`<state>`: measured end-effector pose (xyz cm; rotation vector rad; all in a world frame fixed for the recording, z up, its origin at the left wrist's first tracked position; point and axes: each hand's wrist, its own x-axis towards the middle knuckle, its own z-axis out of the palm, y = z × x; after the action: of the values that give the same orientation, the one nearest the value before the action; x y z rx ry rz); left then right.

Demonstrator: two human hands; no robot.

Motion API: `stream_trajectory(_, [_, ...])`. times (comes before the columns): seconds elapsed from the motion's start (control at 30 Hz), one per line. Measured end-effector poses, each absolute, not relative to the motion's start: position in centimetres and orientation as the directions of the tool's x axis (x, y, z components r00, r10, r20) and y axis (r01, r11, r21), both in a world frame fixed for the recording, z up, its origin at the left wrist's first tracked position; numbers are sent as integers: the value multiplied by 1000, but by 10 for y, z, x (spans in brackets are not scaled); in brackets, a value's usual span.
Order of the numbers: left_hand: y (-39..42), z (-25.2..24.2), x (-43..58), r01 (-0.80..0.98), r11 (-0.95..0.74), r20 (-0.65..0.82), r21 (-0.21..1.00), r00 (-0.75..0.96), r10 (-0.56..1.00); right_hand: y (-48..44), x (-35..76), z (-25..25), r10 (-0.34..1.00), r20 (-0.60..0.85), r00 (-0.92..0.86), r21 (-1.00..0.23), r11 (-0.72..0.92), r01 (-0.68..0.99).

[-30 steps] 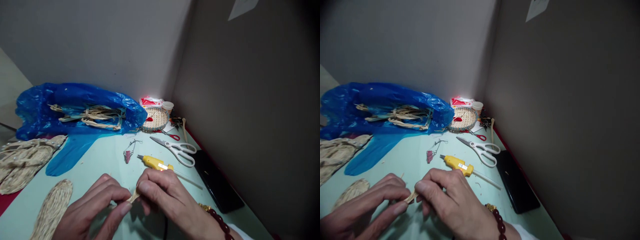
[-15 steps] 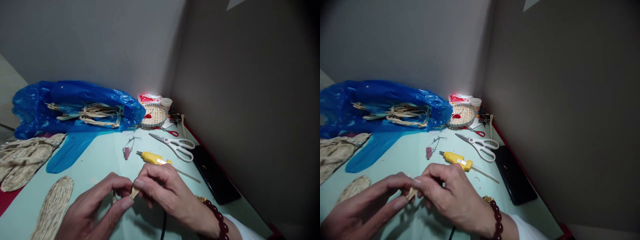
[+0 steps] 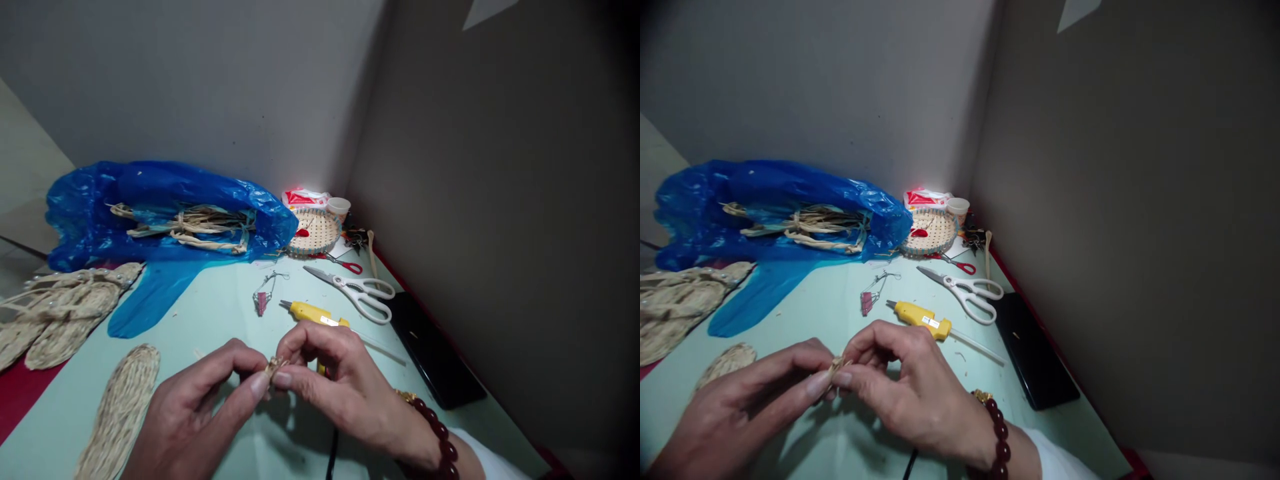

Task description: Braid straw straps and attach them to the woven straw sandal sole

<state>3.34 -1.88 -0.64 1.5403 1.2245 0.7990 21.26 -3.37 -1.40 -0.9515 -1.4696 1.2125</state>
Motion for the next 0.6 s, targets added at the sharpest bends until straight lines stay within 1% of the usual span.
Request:
stream_trajectory(0.17, [-13,-6,32,348,46,-153,936,288,945,-31,213,-14,964,131,-229,-991,125,-42])
stream_trajectory(0.3, [-6,-14,26,340,70,-223,938,434,873,-28,215,-16,971,79,-226,-992,54,-115])
stream_trajectory(0.37, [-6,-17,25,318,67,-217,946,464,859,-26,216,-17,972,65,-226,-985,27,-169])
stream_trajectory(0.43, [-8,-16,27,297,62,-192,953,433,881,-24,219,-15,968,71,-240,-985,31,-167])
stream_trajectory(0.47, [-9,-15,28,294,59,-182,954,411,894,-23,222,-13,967,88,-240,-990,58,-127])
stream_trajectory(0.5, [-10,-13,30,294,61,-177,954,387,905,-22,226,-10,968,116,-224,-993,108,-50])
stream_trajectory(0.53, [-10,-12,31,298,69,-182,952,371,911,-21,232,-7,969,160,-188,-982,177,73])
stream_trajectory(0.57, [-10,-11,32,302,85,-194,949,353,915,-19,240,-4,966,215,-140,-938,244,245])
stream_trajectory(0.6, [-9,-11,32,304,106,-209,947,333,920,-17,249,-1,960,266,-87,-845,275,459])
